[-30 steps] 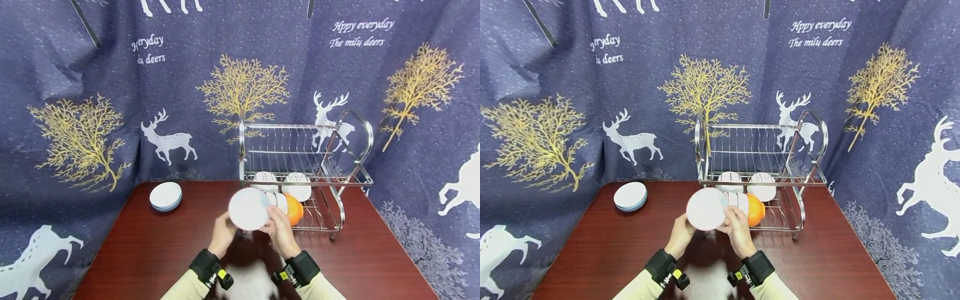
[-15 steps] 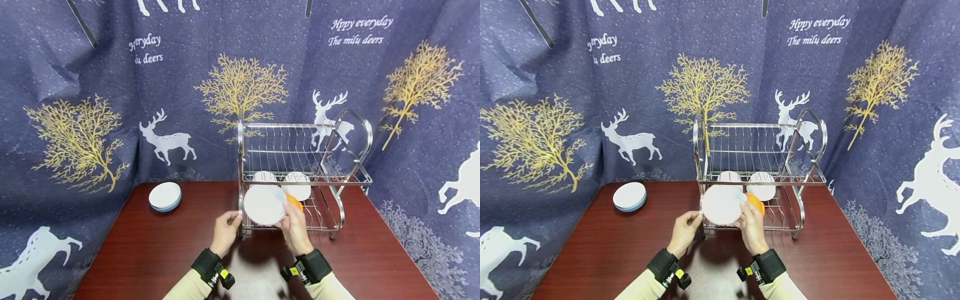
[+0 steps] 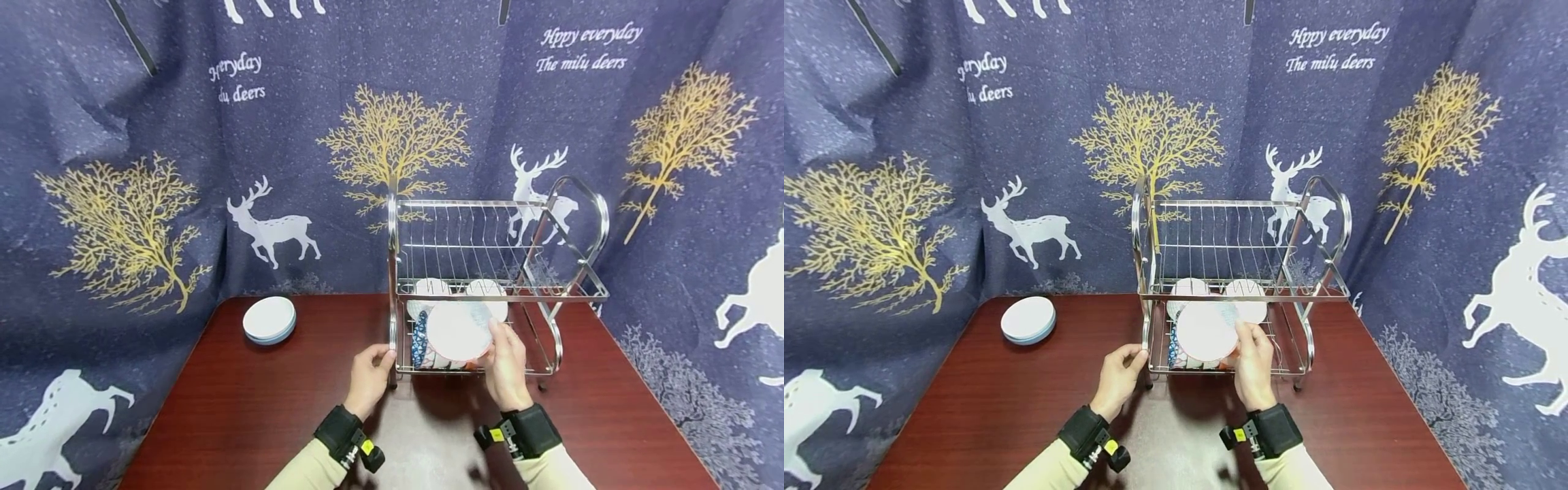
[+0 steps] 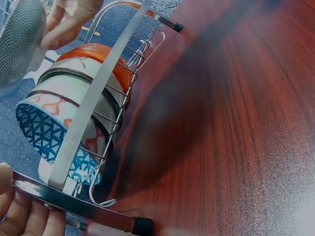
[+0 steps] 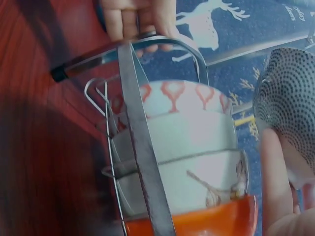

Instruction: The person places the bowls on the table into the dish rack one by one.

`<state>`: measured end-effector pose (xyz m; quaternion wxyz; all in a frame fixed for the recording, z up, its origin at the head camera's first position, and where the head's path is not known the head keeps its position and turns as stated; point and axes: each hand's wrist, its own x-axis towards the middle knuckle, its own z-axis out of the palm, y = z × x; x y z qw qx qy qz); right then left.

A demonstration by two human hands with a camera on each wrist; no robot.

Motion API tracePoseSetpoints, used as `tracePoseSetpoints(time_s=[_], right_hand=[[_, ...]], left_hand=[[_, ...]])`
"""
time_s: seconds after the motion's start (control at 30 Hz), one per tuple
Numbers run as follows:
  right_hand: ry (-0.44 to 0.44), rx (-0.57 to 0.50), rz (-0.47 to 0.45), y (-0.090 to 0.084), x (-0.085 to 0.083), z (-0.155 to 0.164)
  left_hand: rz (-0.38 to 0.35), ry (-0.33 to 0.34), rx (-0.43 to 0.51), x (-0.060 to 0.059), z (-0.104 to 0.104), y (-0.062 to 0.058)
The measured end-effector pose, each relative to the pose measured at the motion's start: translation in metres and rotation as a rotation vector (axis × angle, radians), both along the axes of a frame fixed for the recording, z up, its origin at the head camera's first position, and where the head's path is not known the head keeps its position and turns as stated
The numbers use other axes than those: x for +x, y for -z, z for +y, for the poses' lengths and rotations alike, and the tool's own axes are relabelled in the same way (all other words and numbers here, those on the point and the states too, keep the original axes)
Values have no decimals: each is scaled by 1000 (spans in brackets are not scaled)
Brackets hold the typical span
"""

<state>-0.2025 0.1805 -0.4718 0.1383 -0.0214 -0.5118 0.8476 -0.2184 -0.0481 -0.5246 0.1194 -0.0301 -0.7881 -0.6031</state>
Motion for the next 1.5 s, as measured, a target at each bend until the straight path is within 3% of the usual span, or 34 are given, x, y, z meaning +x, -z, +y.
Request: tracePoseSetpoints(time_s=[0.4, 0.67, 0.93, 1.17, 1.4, 1.5], right_hand=[[261, 55, 22, -4, -5, 17], [366, 40, 49, 0, -8, 24], [531, 306, 108, -1, -10, 32], [610, 465, 49, -20, 4, 23], [644, 514, 79, 4, -7, 28], [688, 593, 92, 13, -12, 30]], left_hand=[[-16, 14, -4, -1, -1, 2], [-14, 13, -4, -1, -1, 4], [-14, 18, 10, 0, -1, 4], [-19, 14, -11, 1, -1, 3], [-49, 15, 14, 2, -1, 0], [-29, 16, 12, 2, -1, 0]])
